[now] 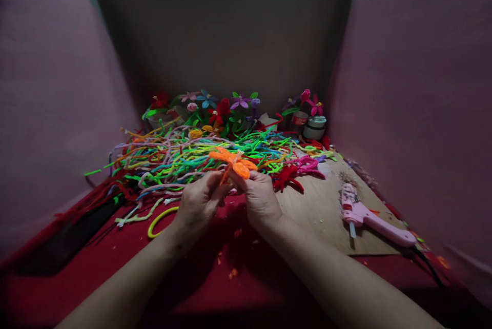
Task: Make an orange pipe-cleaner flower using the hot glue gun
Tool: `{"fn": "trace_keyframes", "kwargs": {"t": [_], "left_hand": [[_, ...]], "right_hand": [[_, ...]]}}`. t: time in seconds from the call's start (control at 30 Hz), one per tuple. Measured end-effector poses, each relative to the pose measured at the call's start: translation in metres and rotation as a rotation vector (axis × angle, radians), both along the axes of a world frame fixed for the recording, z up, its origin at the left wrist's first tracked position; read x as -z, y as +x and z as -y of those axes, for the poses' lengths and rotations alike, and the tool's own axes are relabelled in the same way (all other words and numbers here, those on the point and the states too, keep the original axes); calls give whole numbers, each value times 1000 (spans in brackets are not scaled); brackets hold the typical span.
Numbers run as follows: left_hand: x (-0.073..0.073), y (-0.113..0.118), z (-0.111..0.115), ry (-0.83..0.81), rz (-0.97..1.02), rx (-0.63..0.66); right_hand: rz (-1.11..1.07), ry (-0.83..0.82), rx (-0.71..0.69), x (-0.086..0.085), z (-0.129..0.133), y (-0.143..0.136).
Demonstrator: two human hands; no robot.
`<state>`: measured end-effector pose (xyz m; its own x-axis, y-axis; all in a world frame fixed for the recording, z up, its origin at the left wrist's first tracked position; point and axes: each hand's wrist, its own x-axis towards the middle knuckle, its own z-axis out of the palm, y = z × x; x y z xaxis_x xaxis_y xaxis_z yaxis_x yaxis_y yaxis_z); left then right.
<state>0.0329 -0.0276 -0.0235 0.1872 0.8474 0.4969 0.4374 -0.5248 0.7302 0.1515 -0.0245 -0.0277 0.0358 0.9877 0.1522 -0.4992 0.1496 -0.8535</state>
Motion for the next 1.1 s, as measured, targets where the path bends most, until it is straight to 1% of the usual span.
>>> {"fn": "trace_keyframes", "kwargs": {"t": [0.03,0.1,0.17,0.3,0.37,0.43,0.6,0.77,0.83,0.9,0.97,1.0,1.1], "left_hand": [[1,0,0,40,-10,-17],[3,1,0,32,29,-26],[4,2,0,-71,120,-7],[-1,3,0,-354,390,67],[-4,4,0,-461,518,101],[-7,5,0,-542,596,146],[-10,1,-1,-665,667,270],[-12,-9,-2,-785,718,505],[-13,-11,-2,-806,698,556],[-14,-10,-1,-773,636,522],[-12,-7,0,-646,491,402],[-10,-6,1,-537,392,315],[-1,-2,2,-134,69,61]], "right_hand": [[16,-3,10,0,0,0],[50,11,17,1,-1,0],[83,23,17,2,-1,0],[154,52,-17,-1,1,1],[173,76,-36,-5,3,1],[169,88,-47,-7,5,0],[76,79,-61,-6,4,0],[72,93,-137,3,-3,3],[57,91,-181,5,-4,3],[8,77,-198,7,-4,2],[-47,63,-182,7,-4,1],[-71,52,-162,7,-4,1],[-91,15,-107,9,-4,0]]}}
